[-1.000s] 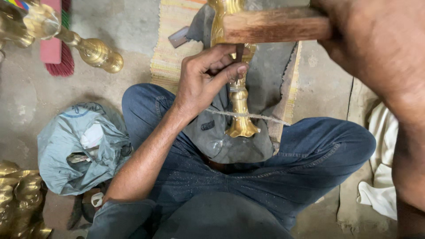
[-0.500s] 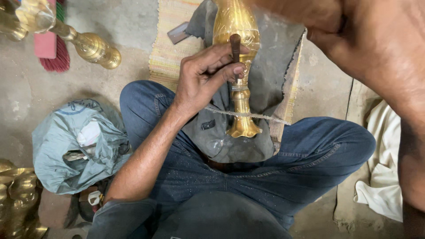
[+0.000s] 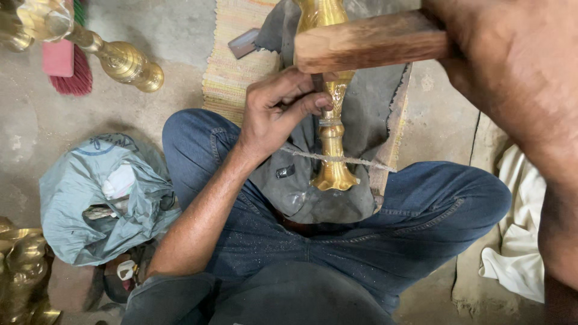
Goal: The person sits cross-legged on the floor with a brass vase held on a cloth pad on their lap. They hold a small punch against the vase surface and strike it with a wooden mallet, working around the vase to shape or decorate its metal surface.
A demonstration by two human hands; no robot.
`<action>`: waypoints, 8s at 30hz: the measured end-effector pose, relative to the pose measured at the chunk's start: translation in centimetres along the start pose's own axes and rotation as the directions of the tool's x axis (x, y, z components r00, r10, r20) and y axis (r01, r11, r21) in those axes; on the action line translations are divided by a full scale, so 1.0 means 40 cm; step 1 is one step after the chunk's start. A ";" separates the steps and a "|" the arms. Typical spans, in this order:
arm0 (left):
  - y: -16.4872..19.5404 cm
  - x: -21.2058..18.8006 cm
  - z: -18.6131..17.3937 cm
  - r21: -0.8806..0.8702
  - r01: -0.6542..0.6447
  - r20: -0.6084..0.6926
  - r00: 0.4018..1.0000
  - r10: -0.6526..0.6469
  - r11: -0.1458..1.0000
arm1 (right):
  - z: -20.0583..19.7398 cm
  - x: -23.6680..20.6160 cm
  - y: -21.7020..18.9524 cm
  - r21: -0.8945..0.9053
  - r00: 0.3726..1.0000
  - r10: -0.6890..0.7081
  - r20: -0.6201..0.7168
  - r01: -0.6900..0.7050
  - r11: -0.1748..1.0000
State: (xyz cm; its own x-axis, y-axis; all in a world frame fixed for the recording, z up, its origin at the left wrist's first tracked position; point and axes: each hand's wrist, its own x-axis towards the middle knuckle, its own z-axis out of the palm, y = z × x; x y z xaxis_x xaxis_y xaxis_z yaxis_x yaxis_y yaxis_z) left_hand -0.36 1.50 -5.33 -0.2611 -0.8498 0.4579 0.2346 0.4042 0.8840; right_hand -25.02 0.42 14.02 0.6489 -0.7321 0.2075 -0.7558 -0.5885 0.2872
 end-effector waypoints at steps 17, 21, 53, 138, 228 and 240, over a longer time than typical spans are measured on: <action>0.063 -0.152 0.205 0.415 -0.279 0.020 0.955 0.297 0.866 | 0.343 0.187 0.006 0.734 0.838 0.443 0.318 -0.513 0.444; 0.068 -0.138 0.203 0.540 -0.311 0.128 0.949 0.289 0.782 | 0.364 0.175 0.003 0.817 0.915 0.341 0.215 -0.360 0.450; 0.147 0.040 0.010 0.334 0.215 -0.043 0.976 -0.213 0.918 | 0.396 0.037 -0.003 0.852 0.842 0.469 0.268 -0.434 0.293; 0.082 0.043 0.018 0.326 0.057 0.044 0.996 -0.075 0.944 | 0.054 -0.068 0.002 0.254 0.984 0.165 -0.068 -0.143 0.957; 0.133 -0.119 0.170 0.459 -0.326 0.334 0.925 0.179 0.826 | 0.382 0.082 -0.017 0.853 0.828 0.427 0.363 -0.480 0.204; 0.168 -0.134 0.026 0.432 0.470 -0.153 0.879 -0.451 0.769 | 0.378 0.051 -0.043 0.900 0.854 0.424 0.302 -0.402 0.170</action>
State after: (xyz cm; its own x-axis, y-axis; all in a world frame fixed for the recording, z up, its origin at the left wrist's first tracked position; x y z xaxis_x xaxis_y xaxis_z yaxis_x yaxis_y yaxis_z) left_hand 1.64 9.14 -1.77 -0.1920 -0.9813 -0.0110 -0.3472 0.0574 0.9360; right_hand -23.72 -5.23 -0.18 0.2074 -0.9781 0.0165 -0.4686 -0.1141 -0.8760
